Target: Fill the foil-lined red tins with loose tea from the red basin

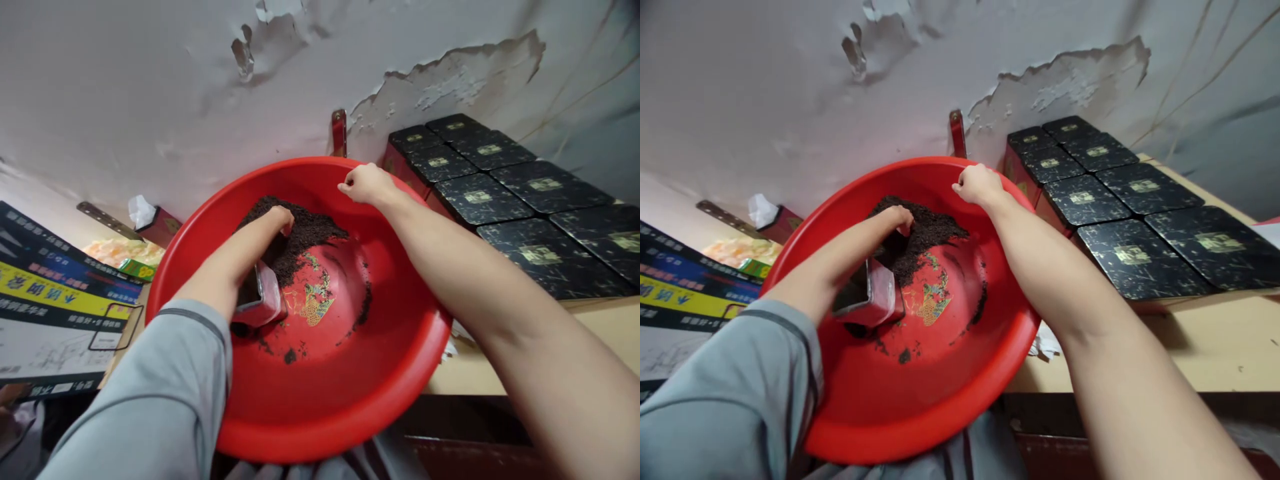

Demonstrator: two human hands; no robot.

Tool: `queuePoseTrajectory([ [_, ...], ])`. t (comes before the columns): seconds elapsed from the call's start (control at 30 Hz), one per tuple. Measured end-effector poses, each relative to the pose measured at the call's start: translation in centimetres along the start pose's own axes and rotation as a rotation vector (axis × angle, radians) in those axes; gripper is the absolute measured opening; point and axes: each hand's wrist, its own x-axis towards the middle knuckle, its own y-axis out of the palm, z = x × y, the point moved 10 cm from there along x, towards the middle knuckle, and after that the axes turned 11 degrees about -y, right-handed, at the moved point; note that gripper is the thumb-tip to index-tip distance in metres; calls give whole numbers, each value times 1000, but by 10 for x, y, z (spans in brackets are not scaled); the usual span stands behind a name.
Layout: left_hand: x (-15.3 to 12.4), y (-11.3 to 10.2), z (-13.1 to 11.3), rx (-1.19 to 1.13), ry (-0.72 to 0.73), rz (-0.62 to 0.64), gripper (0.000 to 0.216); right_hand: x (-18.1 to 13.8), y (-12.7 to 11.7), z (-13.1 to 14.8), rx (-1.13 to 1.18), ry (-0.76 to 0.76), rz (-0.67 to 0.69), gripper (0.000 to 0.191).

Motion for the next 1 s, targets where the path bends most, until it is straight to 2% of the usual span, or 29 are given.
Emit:
queuePoseTrajectory([
  [0.1, -37, 17, 23, 98, -67, 258, 18, 0, 2, -2, 7, 28, 25, 26],
  [0.17, -67, 17, 41, 114, -82, 340, 21, 1, 6, -2, 3, 20, 52, 28],
  [0.27, -115, 13, 74, 86, -89, 428, 38, 4, 11, -1, -28, -12, 54, 28],
  [0.33, -147, 7, 93, 25, -77, 436, 51, 6, 10, 3, -55, -67, 20, 28],
  [0.4, -177, -6, 109, -37, -96, 290, 66, 5, 7, 13, -87, -151, -19, 31],
  [0.47, -211, -20, 132, 1, -237, 80, 79, 1, 3, 23, -134, -215, -47, 34],
  [0.53, -252, -19, 159, 113, -489, -6, 86, -3, 1, 26, -201, -206, -54, 36],
  [0.6, -292, 2, 182, 153, -730, 125, 86, -6, 2, 20, -273, -134, -45, 41],
  [0.67, -318, 24, 192, 108, -839, 277, 77, -6, 6, 7, -325, -47, -24, 56],
  [0.7, -325, 30, 194, 75, -855, 306, 73, -6, 9, 1, -343, -23, -15, 64],
  [0.77, -326, 31, 198, 24, -874, 278, 71, -4, 14, -8, -373, -22, -5, 71],
  [0.87, -319, 30, 208, -43, -922, 253, 81, -2, 18, -12, -417, -59, 11, 62],
  [1.0, -299, 23, 219, -101, -914, 210, 86, -9, 14, -7, -461, -16, 43, 59],
])
